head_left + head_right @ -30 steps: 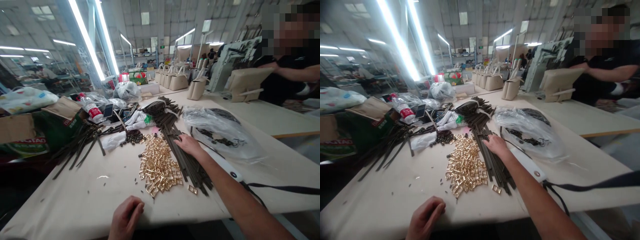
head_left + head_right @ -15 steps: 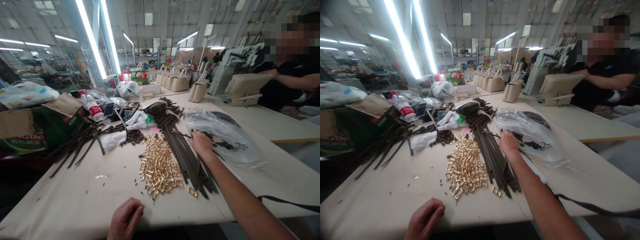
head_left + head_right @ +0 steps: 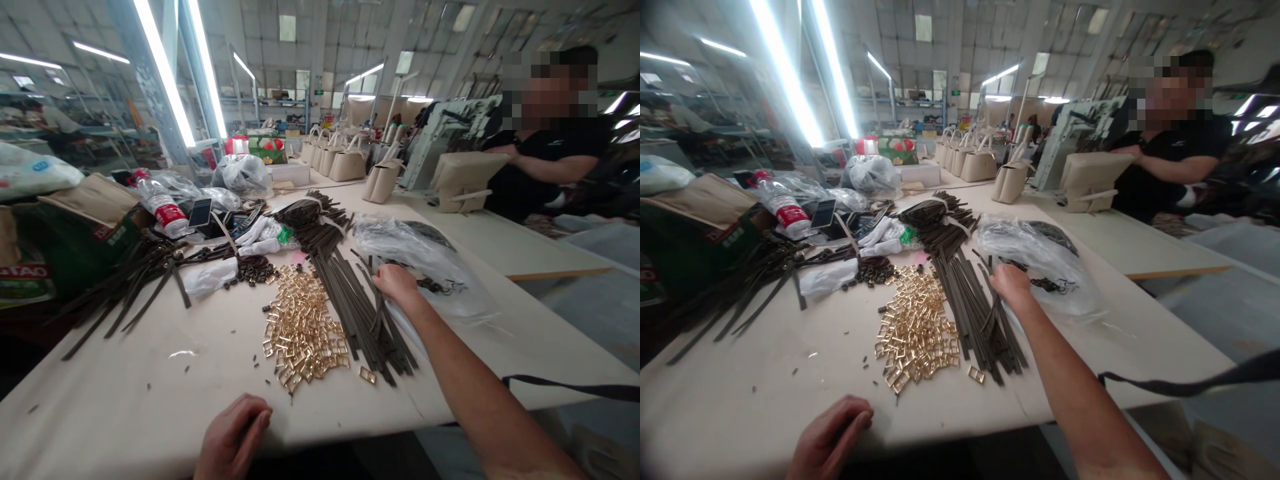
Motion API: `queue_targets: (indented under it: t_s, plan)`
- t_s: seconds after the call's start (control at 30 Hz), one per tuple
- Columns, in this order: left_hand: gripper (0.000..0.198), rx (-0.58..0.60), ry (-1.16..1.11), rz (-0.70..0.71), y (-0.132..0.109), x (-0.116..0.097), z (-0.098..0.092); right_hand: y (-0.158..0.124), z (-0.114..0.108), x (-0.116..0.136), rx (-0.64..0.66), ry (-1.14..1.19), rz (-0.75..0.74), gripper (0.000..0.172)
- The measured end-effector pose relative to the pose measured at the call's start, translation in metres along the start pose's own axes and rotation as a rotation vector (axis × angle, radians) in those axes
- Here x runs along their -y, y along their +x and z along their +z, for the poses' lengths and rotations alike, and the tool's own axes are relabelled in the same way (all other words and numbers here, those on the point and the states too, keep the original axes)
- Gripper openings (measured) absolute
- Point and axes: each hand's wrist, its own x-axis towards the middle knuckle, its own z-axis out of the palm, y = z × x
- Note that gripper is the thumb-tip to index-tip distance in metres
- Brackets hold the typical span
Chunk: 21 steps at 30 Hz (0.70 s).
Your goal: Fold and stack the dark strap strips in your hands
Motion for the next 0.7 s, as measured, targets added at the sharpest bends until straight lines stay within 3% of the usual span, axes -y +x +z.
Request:
queue_targets:
  t_s: [0.2,0.53,0.63,0.7]
  plan:
    - [0.017,0.005,0.017,0.011,0.0,0.0,0.0,-0.014,0.013,0.012,0.005,-0.021,-0.034,0.023]
    - [0.02,-0.064,-0.018,0.016,-0.001,-0.001,0.006,-0.007,0.009,0.021,-0.014,-0.078,-0.08,0.029]
    - [0.018,-0.023,0.0,0.042,-0.002,0.002,0.004,-0.009,0.014,0.028,0.031,-0.083,-0.093,0.021]
    - [0.016,0.01,0.017,0.071,-0.002,0.005,0.002,-0.01,0.016,0.031,0.068,-0.078,-0.085,0.025]
